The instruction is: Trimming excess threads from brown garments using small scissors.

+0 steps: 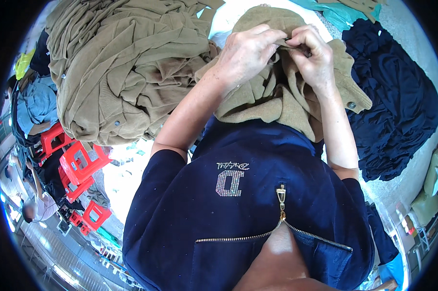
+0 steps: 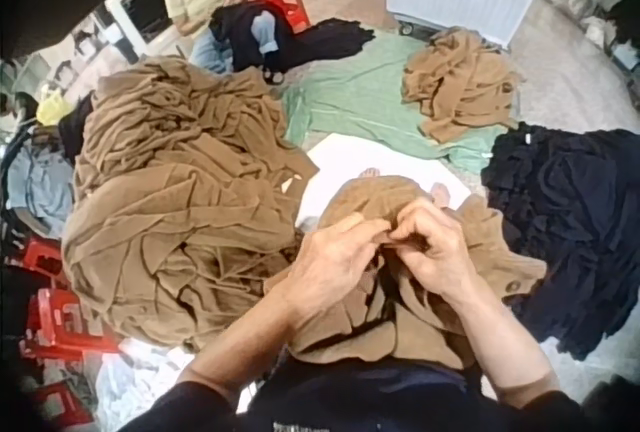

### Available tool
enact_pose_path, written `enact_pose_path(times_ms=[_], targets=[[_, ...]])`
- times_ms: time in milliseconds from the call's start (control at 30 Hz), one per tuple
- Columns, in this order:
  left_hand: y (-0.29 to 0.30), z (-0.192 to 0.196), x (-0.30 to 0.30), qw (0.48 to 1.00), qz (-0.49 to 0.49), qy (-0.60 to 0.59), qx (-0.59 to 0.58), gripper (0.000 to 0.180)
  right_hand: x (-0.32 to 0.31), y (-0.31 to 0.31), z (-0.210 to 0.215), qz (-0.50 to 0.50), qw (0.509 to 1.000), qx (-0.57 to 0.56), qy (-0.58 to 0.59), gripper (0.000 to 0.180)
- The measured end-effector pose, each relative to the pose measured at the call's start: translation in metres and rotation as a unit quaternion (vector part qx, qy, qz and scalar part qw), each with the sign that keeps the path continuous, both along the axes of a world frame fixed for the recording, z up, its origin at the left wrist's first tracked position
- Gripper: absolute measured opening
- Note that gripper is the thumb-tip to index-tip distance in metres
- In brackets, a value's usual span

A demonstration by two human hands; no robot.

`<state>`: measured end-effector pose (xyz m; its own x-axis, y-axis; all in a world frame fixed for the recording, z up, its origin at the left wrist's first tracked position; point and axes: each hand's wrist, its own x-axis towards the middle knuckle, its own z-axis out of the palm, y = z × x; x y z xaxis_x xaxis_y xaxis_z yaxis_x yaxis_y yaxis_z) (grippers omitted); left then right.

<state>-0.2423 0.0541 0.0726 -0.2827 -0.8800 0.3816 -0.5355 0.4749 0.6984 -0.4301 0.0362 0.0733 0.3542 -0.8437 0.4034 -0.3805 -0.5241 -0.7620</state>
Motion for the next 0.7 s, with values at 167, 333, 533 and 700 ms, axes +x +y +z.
enact_pose_path(times_ms=[167,333,533,700], targets=[[-0.007,0.002,0.017,0.973,0.046,-0.035,0.222,0.019,-0.005,0.025,0.007,-0.061,0.978,0.171,0.103,0.034],[0.010,-0.007,0.082,0.919,-0.014,-0.041,0.392,0.019,-0.041,0.046,-0.001,-0.041,0.952,0.227,0.202,0.024],[0.034,0.003,0.128,0.869,-0.037,0.097,0.484,0.013,-0.048,0.048,-0.011,-0.058,0.950,0.296,0.080,0.024],[0.041,0.029,0.120,0.830,-0.045,0.317,0.457,0.021,-0.042,0.056,0.021,-0.084,0.988,0.127,0.038,0.023]])
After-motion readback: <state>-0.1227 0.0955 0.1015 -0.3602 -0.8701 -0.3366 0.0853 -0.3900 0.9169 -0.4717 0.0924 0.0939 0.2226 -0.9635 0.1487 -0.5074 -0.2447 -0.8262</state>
